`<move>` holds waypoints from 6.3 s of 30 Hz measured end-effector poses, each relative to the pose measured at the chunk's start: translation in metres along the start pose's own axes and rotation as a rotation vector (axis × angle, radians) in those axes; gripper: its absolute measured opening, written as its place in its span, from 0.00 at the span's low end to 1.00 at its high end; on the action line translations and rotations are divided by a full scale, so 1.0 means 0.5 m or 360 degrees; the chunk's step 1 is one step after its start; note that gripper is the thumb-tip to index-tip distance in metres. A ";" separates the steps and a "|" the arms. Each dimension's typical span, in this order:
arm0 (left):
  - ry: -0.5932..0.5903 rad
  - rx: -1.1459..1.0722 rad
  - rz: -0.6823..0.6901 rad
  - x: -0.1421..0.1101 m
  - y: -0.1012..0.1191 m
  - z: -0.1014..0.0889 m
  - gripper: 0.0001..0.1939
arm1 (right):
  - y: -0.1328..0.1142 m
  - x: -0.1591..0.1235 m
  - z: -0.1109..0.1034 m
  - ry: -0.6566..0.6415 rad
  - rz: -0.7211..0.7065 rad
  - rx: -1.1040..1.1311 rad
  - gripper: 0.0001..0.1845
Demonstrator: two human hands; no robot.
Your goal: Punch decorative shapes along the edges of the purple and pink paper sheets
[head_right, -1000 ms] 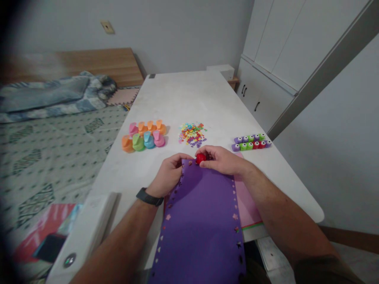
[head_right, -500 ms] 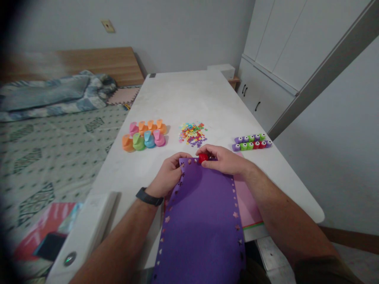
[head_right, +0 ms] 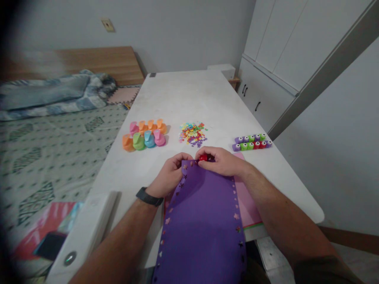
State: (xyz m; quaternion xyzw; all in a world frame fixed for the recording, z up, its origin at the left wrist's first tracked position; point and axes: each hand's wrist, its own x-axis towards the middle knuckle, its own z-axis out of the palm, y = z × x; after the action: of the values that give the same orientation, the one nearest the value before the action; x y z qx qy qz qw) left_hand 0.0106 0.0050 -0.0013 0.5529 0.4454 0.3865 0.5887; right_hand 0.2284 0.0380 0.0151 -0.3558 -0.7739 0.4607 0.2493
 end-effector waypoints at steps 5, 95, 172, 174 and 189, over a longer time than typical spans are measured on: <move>-0.0003 0.0023 0.0022 -0.001 0.000 -0.001 0.07 | -0.001 0.002 0.009 0.0059 -0.0013 -0.0027 0.09; 0.0060 0.0275 0.0035 -0.015 0.003 -0.009 0.19 | 0.010 0.002 -0.019 0.0116 0.0219 0.0104 0.17; -0.0249 -0.0034 -0.0190 -0.019 0.001 -0.018 0.15 | 0.009 0.008 0.024 0.0099 0.0113 -0.0163 0.10; -0.0259 -0.0035 -0.0185 -0.020 0.002 -0.017 0.13 | 0.012 0.010 0.027 0.0097 0.0122 -0.0175 0.10; -0.0184 -0.0022 -0.0189 -0.017 0.002 -0.026 0.18 | 0.009 0.008 0.023 0.0129 0.0060 -0.0149 0.12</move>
State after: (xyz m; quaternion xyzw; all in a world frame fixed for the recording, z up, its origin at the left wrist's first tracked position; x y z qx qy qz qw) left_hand -0.0044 0.0012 0.0007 0.5428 0.4400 0.3214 0.6391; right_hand 0.2192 0.0366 0.0060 -0.3999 -0.7770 0.4139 0.2550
